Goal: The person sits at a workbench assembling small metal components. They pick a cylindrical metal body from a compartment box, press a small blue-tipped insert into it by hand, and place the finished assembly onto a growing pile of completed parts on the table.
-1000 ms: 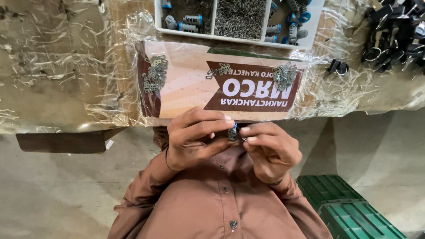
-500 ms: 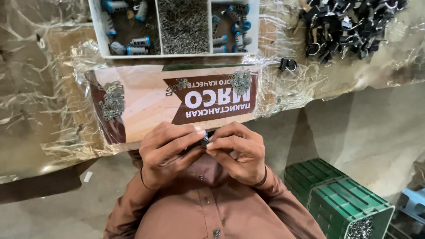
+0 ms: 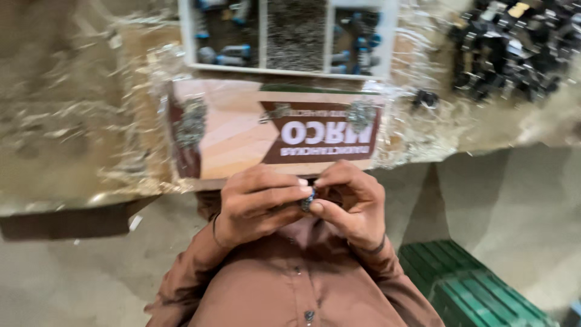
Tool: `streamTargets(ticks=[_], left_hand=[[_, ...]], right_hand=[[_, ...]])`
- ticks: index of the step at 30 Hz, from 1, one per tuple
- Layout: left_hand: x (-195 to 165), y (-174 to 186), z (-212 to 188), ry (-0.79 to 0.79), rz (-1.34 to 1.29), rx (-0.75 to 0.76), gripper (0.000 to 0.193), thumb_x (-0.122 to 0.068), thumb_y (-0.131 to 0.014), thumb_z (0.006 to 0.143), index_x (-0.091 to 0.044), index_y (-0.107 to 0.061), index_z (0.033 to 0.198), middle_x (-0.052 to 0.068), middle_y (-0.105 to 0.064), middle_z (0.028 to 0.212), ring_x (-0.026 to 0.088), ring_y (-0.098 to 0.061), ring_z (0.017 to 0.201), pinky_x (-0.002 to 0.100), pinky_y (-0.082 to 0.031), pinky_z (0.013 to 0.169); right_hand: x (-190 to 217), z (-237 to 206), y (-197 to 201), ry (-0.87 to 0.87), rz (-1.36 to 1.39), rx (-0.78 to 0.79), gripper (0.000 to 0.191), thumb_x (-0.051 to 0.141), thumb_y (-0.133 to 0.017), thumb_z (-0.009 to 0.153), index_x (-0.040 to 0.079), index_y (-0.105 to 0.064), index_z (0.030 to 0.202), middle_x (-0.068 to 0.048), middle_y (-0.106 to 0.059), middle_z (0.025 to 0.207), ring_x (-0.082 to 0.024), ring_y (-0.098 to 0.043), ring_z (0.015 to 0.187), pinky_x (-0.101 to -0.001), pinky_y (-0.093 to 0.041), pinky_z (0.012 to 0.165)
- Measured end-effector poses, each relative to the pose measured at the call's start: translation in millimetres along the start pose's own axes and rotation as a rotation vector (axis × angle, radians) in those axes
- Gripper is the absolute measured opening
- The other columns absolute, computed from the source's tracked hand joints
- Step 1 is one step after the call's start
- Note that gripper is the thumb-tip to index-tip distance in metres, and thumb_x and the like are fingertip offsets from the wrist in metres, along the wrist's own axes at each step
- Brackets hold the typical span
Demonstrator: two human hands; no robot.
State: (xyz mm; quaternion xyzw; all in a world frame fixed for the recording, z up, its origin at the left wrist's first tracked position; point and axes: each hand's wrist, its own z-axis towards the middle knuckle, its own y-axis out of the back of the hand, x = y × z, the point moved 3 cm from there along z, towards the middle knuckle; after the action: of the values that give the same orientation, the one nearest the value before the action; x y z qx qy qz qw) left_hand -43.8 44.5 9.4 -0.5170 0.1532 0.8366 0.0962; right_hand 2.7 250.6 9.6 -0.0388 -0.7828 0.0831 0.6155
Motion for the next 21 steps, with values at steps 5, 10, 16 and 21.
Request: streamTargets(ticks=[5, 10, 16, 21], left_hand=[[3, 27, -11, 0.036, -0.101, -0.088, 0.037, -0.009, -0.09, 0.081, -0.006, -0.075, 0.114, 0.009, -0.072, 0.111, 0.019, -0.071, 0.09, 0.03, -0.057, 0.076], [3, 53, -28, 0.136, -0.02, -0.285, 0.039, -0.012, -0.096, 0.074, -0.005, -0.076, 0.107, 0.008, -0.072, 0.106, 0.01, -0.064, 0.077, 0.023, -0.05, 0.062], [4, 57, -34, 0.136, 0.013, -0.279, 0.039, -0.011, -0.096, 0.075, -0.004, -0.075, 0.108, 0.008, -0.072, 0.107, 0.011, -0.065, 0.08, 0.022, -0.051, 0.063], [5, 44, -26, 0.135, -0.039, -0.217, 0.038, -0.01, -0.095, 0.074, -0.005, -0.077, 0.107, 0.007, -0.073, 0.105, 0.011, -0.063, 0.077, 0.024, -0.051, 0.064]], right_hand=[[-5, 25, -21, 0.116, -0.328, 0.096, 0.019, 0.006, -0.08, 0.09, 0.004, -0.069, 0.105, -0.007, -0.067, 0.098, -0.015, -0.067, 0.087, -0.0277, -0.054, 0.078], [0, 55, -53, 0.559, -1.253, -0.019, 0.039, 0.024, -0.083, 0.095, 0.006, -0.071, 0.128, -0.006, -0.062, 0.102, -0.021, -0.061, 0.09, -0.0339, -0.051, 0.08], [-3, 56, -47, 0.637, -1.303, 0.088, 0.061, 0.041, -0.085, 0.085, 0.003, -0.071, 0.13, -0.009, -0.056, 0.1, -0.024, -0.054, 0.085, -0.0366, -0.049, 0.073], [-17, 29, -3, 0.825, -1.203, 0.127, 0.032, 0.019, -0.085, 0.09, 0.008, -0.074, 0.118, -0.007, -0.065, 0.11, -0.024, -0.062, 0.095, -0.0379, -0.051, 0.08]])
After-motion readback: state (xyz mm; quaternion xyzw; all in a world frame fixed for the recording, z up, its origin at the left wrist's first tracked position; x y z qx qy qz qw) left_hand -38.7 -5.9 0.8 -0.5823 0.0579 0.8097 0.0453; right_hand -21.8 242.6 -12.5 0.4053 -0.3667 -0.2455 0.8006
